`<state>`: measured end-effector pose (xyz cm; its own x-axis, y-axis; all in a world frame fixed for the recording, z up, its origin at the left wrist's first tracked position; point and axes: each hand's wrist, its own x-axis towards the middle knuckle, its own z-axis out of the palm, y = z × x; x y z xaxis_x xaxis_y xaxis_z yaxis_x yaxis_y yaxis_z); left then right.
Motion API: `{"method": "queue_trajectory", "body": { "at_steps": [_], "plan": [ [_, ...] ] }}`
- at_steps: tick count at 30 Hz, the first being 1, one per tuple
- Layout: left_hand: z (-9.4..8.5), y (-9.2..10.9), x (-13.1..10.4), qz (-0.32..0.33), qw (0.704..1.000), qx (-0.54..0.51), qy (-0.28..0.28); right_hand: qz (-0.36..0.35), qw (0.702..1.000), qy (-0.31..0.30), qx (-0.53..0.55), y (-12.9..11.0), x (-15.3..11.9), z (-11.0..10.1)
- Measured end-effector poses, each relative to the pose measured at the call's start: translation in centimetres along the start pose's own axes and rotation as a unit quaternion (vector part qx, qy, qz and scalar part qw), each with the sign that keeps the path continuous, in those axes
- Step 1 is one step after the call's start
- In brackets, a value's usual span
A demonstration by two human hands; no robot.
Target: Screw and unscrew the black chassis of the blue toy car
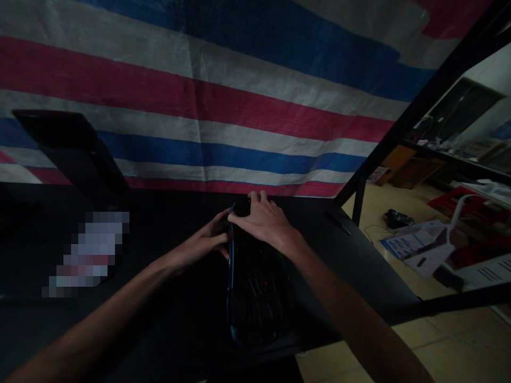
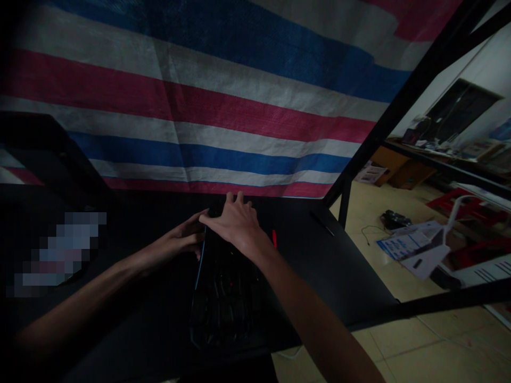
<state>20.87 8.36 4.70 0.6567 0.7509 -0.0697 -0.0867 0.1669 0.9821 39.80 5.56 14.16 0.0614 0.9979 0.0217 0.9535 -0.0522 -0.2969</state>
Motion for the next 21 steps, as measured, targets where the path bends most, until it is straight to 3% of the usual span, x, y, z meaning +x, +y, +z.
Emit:
{"method": "queue_trajectory", "body": {
  "at_steps": [10,15,21],
  "plan": [
    [0.0,-0.6,-0.2,0.018,1.000,-0.010,0.014,-0.008,1.000,0.012,-0.012,-0.7,-0.4,0.0],
    [-0.1,-0.6,0.0,0.009,1.000,-0.005,0.021,-0.027,1.000,0.011,0.006,-0.8,-2.8,0.4],
    [0.3,-0.2,-0.1,-0.007,0.998,0.025,0.059,-0.067,0.991,-0.114,0.031,-0.5,-6.1,1.0]
  ]
}}
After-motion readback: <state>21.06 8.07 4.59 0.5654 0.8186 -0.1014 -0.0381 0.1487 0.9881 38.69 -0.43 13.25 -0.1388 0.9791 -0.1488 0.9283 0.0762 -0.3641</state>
